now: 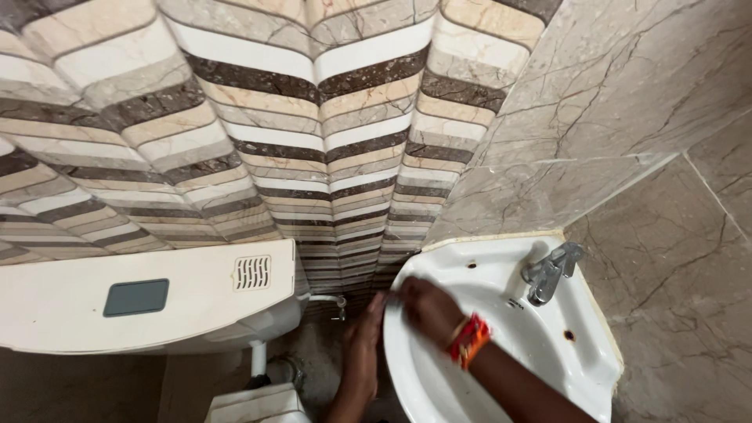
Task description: The person scrubs the interior of a white corner sink using a small brush and water. They repeatedly rinse the brush under the running tap and scrub the basin, faucet, and drain area. The person also uses their hands to wipe the sink surfaces and rinse the basin.
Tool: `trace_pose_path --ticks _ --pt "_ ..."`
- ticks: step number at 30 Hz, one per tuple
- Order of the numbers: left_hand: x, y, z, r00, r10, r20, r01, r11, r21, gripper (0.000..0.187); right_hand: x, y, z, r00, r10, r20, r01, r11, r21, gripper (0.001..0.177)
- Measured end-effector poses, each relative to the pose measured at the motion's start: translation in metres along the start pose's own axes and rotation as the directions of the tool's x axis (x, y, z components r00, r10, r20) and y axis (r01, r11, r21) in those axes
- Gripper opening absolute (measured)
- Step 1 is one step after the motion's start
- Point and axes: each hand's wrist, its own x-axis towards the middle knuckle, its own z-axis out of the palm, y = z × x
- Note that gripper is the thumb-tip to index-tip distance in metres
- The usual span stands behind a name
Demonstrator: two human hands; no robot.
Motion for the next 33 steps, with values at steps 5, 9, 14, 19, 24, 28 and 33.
trace_pose_path --ticks 5,9,14,19,24,28,33 --pt "0.030 0.003 0.014 0.965 0.228 0.129 -0.221 0.973 -0.065 0.057 0.021 -0.001 -0.006 0.961 0.204 -0.189 -0.218 0.974 -0.057 0.030" --pt "0.025 -0.004 0.006 0.968 0.229 0.104 -0.240 0.964 0.116 0.052 -0.040 -0.024 0.006 0.827 0.462 0.320 -0.556 0.757 0.343 0.033" --pt "-0.030 -0.044 -0.021 0.779 0.528 0.338 -0.600 0.471 0.647 0.041 -0.166 -0.019 0.044 0.933 -0.355 -0.049 0.355 0.935 -0.016 0.018" --pt "-0.044 -0.055 -0.036 0.567 0.570 0.595 -0.767 0.100 0.634 0.040 -0.161 -0.017 0.062 0.445 0.639 0.627 -0.845 0.070 0.530 0.016" --pt "0.000 -0.011 -0.019 0.774 0.477 0.418 -0.625 0.466 0.626 0.044 -0.054 -0.035 0.028 0.965 0.141 -0.223 -0.106 0.982 0.158 0.026" --pt "0.024 0.023 0.016 0.782 0.458 0.422 -0.597 0.360 0.717 0.052 0.015 -0.024 -0.003 0.913 0.335 -0.234 -0.347 0.938 -0.010 0.042" --pt "-0.001 0.010 0.019 0.689 0.497 0.528 -0.674 0.171 0.718 0.051 -0.019 -0.014 -0.010 0.929 0.367 -0.043 -0.362 0.928 0.093 0.027"
